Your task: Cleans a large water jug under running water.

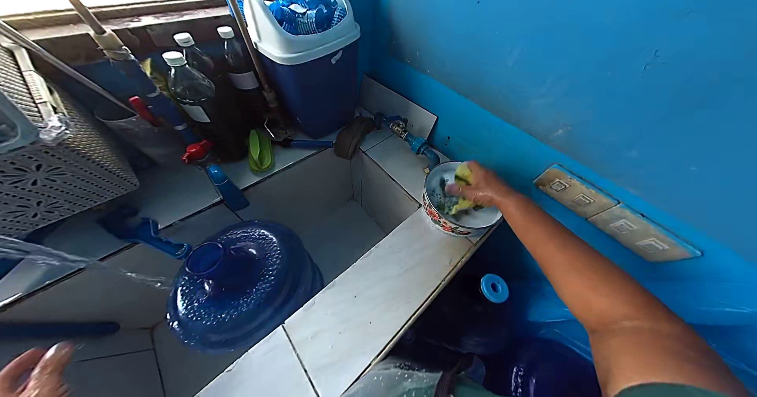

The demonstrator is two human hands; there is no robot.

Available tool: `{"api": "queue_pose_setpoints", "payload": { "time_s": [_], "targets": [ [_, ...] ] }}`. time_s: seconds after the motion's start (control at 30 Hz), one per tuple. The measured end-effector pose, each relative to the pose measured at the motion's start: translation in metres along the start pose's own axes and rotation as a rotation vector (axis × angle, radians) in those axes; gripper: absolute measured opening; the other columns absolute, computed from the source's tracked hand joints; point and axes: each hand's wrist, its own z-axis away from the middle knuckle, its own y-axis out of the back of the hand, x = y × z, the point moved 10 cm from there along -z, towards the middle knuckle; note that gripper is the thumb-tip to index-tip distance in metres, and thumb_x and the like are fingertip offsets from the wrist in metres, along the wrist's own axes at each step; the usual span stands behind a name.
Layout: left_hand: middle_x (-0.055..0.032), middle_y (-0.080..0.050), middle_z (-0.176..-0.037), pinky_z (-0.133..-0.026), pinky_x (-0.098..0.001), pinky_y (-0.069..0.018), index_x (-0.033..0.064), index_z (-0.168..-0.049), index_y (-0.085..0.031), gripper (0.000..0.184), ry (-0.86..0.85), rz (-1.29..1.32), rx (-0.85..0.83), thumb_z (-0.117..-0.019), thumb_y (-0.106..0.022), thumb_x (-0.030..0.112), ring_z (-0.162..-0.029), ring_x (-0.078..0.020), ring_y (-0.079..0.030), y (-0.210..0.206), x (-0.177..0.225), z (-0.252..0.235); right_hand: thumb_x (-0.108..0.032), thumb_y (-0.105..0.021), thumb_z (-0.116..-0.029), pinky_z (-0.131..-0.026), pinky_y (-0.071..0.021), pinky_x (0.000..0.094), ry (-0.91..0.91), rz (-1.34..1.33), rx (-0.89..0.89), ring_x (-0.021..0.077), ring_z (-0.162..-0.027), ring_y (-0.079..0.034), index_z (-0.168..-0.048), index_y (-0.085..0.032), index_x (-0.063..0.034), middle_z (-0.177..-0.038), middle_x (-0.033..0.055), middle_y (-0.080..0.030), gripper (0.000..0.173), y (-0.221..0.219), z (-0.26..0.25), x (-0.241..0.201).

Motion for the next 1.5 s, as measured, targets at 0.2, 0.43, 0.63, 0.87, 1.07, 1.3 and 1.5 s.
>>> {"api": "queue_pose_setpoints", "payload": {
  "time_s": [0.2, 0.43, 0.63, 0.87, 1.07, 1.3, 1.5],
  "targets": [
    [-0.0231, -0.044, -0.15, -0.102, -0.0436, -0.0449, -0.0022, -0.15, -0.037, 0.059, 0.04, 0.126, -0.196, -0.1036, -0.05, 0.031, -0.126, -0.0249, -0.052, -0.117, 0.055, 0.03, -0.002, -0.08, -0.0833, -0.093, -0.0491, 0.0683, 0.057, 0.292, -0.207, 0.0512, -0.11, -0.063, -0.126, -0.059, 0.0085, -0.115, 0.0344, -0.065, 0.049, -0.067, -0.001, 0.015],
    [-0.0333, -0.035, -0.153, -0.115, -0.04, -0.0362, -0.0083, -0.154, -0.021, 0.108, -0.196, 0.175, -0.051, -0.0736, -0.085, 0.026, -0.14, -0.0328, -0.042, -0.161, 0.111, 0.031, 0.006, -0.063, -0.0892, -0.078, -0.057, 0.0414, -0.02, -0.545, 0.107, 0.0202, -0.083, -0.065, -0.114, -0.062, 0.0077, -0.098, 0.0169, -0.066, 0.025, 0.022, 0.015, -0.011],
    [-0.0294, -0.058, -0.125, -0.102, -0.0364, -0.0475, -0.0156, -0.137, -0.043, 0.085, -0.199, 0.304, 0.062, -0.0677, -0.087, 0.006, -0.114, -0.0253, -0.059, -0.172, 0.093, 0.003, 0.001, -0.042, -0.0961, -0.066, -0.057, 0.0351, -0.205, -1.289, 0.201, 0.0158, -0.079, -0.065, -0.121, -0.05, -0.0058, -0.097, 0.0079, -0.062, 0.027, -0.053, 0.017, -0.036],
    [-0.0016, -0.069, -0.116, -0.087, -0.0336, -0.0584, 0.011, -0.127, -0.058, 0.079, -0.122, 0.671, -0.474, -0.0543, -0.086, 0.022, -0.104, -0.0128, -0.067, -0.138, 0.055, -0.016, -0.04, -0.033, -0.1107, -0.063, -0.0601, 0.0337, 0.061, -1.242, -0.342, 0.0144, -0.073, -0.068, -0.114, -0.058, -0.0095, -0.088, 0.0046, -0.068, 0.039, -0.163, 0.043, -0.286],
    [-0.0115, -0.065, -0.105, -0.088, -0.0312, -0.0567, -0.0029, -0.126, -0.041, 0.073, -0.05, 0.893, 0.266, -0.0652, -0.08, 0.005, -0.098, -0.0143, -0.066, -0.114, 0.008, -0.005, -0.016, -0.047, -0.104, -0.109, -0.0445, 0.0587, 0.887, -0.08, -0.397, 0.0399, -0.128, -0.057, -0.129, -0.063, 0.0072, -0.132, 0.0277, -0.062, 0.037, -0.325, 0.088, -0.432],
    [-0.0078, -0.07, -0.092, -0.079, -0.032, -0.0595, -0.0033, -0.11, -0.056, 0.055, 0.095, 0.893, 0.26, -0.0591, -0.075, -0.001, -0.086, -0.0141, -0.069, -0.073, -0.043, -0.037, -0.014, -0.063, -0.0961, -0.103, -0.051, 0.0567, 1.209, 0.141, -0.382, 0.0392, -0.119, -0.066, -0.118, -0.072, 0.001, -0.12, 0.0222, -0.071, 0.028, -0.367, 0.164, -0.463],
    [-0.0172, -0.067, -0.103, -0.084, -0.0402, -0.0582, -0.0076, -0.126, -0.05, 0.053, 0.164, 0.929, 0.398, -0.0795, -0.073, 0.004, -0.093, -0.022, -0.067, -0.054, -0.07, -0.051, -0.027, -0.065, -0.0958, -0.112, -0.0421, 0.0602, 1.256, 0.108, -0.451, 0.0431, -0.133, -0.054, -0.122, -0.071, 0.0008, -0.134, 0.0254, -0.063, 0.039, -0.395, 0.167, -0.475]
  ]
}}
